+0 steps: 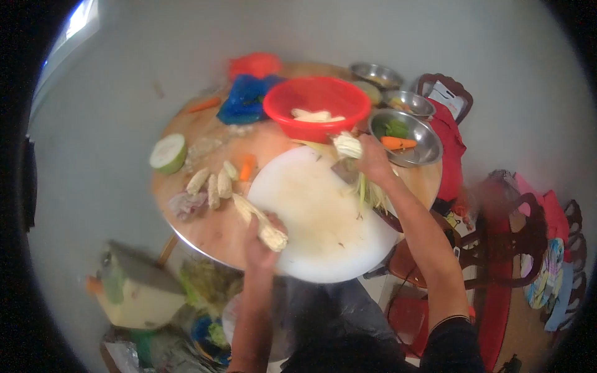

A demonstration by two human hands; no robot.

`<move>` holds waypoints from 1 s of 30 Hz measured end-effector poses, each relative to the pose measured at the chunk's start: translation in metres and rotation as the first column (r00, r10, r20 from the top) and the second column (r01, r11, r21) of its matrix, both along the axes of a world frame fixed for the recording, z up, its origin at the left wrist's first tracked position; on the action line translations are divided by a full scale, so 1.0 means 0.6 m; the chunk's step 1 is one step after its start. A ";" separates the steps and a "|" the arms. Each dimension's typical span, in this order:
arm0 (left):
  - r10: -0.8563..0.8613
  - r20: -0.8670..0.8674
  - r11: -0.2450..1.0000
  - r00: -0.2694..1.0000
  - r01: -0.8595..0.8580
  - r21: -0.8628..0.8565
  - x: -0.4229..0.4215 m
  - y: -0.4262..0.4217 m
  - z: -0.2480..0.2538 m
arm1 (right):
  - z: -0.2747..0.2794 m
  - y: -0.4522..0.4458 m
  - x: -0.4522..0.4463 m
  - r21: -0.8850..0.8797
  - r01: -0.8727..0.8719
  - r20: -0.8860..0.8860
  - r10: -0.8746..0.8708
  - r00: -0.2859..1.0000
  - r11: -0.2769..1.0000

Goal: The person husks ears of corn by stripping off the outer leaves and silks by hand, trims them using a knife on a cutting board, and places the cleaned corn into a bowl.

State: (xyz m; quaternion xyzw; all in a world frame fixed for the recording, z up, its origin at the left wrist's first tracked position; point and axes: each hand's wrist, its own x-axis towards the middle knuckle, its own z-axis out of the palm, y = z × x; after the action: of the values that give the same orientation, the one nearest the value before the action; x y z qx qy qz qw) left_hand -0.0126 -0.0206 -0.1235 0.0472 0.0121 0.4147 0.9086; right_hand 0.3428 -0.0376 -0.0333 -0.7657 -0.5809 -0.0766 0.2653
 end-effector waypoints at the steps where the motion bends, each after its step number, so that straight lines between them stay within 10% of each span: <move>1: 0.013 -0.029 1.000 0.999 -0.012 0.018 0.001 -0.001 0.002 | -0.007 0.024 0.000 0.002 -0.013 -0.002 0.013 1.000 1.000; 5: 0.023 -0.062 0.999 0.998 -0.021 0.038 0.003 -0.002 -0.003 | -0.041 0.104 -0.017 -0.010 -0.134 0.014 0.134 0.991 0.991; 7: 0.060 -0.094 0.997 0.994 -0.055 0.051 0.002 -0.003 -0.003 | -0.025 0.114 -0.026 -0.325 -0.042 -0.207 -0.027 0.978 0.945; 11: 0.079 -0.142 0.996 0.987 -0.071 0.062 -0.001 -0.008 0.003 | -0.063 0.136 0.000 -0.176 -0.130 -0.012 0.130 0.991 0.976; 14: 0.152 -0.138 0.977 0.979 -0.128 0.170 -0.032 -0.017 0.032 | -0.025 0.120 -0.064 -0.124 0.150 0.078 -0.142 0.987 0.981; 18: 0.315 -0.108 0.921 0.943 -0.275 0.277 -0.162 -0.026 0.086 | 0.030 0.081 -0.177 0.394 -0.135 0.086 0.109 0.990 0.909; 22: 0.500 -0.133 0.864 0.856 -0.481 0.149 -0.299 -0.054 0.122 | 0.063 0.004 -0.394 0.591 -0.235 -0.336 0.501 0.797 0.771; 25: 0.549 0.003 0.827 0.836 -0.543 0.144 -0.364 -0.084 0.128 | -0.018 -0.007 -0.535 0.592 -0.382 -0.497 0.695 0.520 0.710; 30: 0.572 -0.009 0.816 0.820 -0.568 0.107 -0.391 -0.131 0.121 | -0.133 0.027 -0.732 0.434 -0.574 -0.415 0.720 0.556 0.694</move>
State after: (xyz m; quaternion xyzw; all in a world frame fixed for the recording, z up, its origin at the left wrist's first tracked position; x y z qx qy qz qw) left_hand -0.2473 -0.0991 -0.0511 0.0949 0.0236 0.6666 0.7390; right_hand -0.0961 -0.0216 -0.1129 -0.4426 -0.7042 0.1814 0.5246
